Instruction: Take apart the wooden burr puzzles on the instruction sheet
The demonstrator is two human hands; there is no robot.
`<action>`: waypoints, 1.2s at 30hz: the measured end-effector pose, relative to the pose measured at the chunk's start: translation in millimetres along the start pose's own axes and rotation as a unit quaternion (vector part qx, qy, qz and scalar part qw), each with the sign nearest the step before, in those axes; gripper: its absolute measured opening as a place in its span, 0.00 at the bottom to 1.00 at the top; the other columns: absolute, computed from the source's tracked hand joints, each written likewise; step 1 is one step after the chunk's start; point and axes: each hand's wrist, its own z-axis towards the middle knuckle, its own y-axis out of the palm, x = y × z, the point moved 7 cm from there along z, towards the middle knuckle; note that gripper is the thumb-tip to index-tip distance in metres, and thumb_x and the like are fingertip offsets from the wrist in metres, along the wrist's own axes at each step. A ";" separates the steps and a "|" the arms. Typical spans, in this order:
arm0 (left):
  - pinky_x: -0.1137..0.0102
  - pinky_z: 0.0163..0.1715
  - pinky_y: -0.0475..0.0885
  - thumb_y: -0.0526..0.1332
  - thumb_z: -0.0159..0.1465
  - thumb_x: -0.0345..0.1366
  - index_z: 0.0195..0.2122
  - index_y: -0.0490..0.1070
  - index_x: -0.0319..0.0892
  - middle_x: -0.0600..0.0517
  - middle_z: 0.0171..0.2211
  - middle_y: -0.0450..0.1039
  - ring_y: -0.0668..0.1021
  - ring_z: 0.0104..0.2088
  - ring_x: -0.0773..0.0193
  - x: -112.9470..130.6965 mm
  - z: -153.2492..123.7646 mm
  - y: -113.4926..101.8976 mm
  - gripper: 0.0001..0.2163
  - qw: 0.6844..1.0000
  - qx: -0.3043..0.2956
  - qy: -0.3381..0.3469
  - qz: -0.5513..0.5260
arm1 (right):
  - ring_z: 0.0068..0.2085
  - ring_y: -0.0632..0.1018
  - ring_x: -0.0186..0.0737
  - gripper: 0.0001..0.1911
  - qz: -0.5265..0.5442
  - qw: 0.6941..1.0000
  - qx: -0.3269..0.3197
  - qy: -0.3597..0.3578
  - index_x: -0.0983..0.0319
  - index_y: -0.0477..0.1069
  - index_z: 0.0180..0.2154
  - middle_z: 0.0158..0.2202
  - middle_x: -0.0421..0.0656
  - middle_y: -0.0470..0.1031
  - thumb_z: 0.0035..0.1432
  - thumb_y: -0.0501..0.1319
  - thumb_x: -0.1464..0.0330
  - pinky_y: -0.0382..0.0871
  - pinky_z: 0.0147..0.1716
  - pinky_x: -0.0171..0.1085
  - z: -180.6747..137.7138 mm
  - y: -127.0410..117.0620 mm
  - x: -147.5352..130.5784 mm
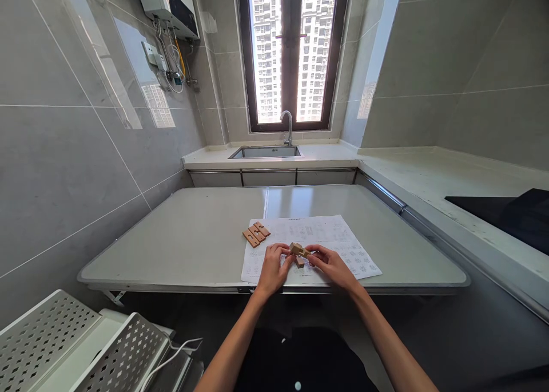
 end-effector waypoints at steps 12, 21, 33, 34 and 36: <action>0.53 0.54 0.71 0.60 0.69 0.37 0.38 0.75 0.44 0.46 0.46 0.77 0.75 0.51 0.52 0.8 -0.4 -0.9 0.05 1.000 0.005 -0.001 0.010 | 0.30 0.73 0.40 0.27 -0.054 0.998 -0.013 -0.019 0.61 0.77 0.49 0.25 0.38 0.72 0.61 0.64 0.47 0.68 0.34 0.38 -5.6 3.2 -15.8; 0.58 0.49 0.73 0.60 0.70 0.44 0.32 0.73 0.43 0.47 0.41 0.76 0.76 0.46 0.54 3.9 1.7 -3.8 0.12 0.999 0.027 -0.028 0.030 | 0.31 0.76 0.41 0.27 -0.056 0.995 0.078 -0.037 0.60 0.76 0.47 0.29 0.41 0.77 0.59 0.64 0.46 0.71 0.34 0.39 -4.6 -5.2 -12.8; 0.52 0.50 0.71 0.64 0.65 0.38 0.28 0.65 0.45 0.46 0.41 0.72 0.73 0.47 0.49 -5.7 -1.8 -4.8 0.11 0.987 0.106 -0.055 0.103 | 0.33 0.78 0.46 0.22 -0.150 0.966 0.206 -0.042 0.60 0.75 0.39 0.35 0.48 0.80 0.58 0.65 0.48 0.75 0.38 0.46 -4.2 -13.6 -1.6; 0.51 0.51 0.71 0.65 0.64 0.38 0.28 0.64 0.45 0.46 0.41 0.71 0.73 0.48 0.49 -6.2 -2.1 -4.2 0.11 0.987 0.109 -0.055 0.108 | 0.32 0.78 0.46 0.21 -0.159 0.963 0.211 -0.044 0.59 0.75 0.38 0.35 0.47 0.79 0.58 0.65 0.48 0.75 0.37 0.45 -4.9 -13.5 -2.5; 0.50 0.51 0.71 0.66 0.63 0.37 0.27 0.64 0.45 0.46 0.41 0.71 0.73 0.49 0.48 -6.8 -2.7 -3.0 0.11 0.985 0.115 -0.055 0.116 | 0.31 0.77 0.45 0.18 -0.178 0.958 0.219 -0.049 0.59 0.75 0.37 0.33 0.46 0.78 0.58 0.65 0.50 0.74 0.35 0.45 -5.9 -13.3 -4.6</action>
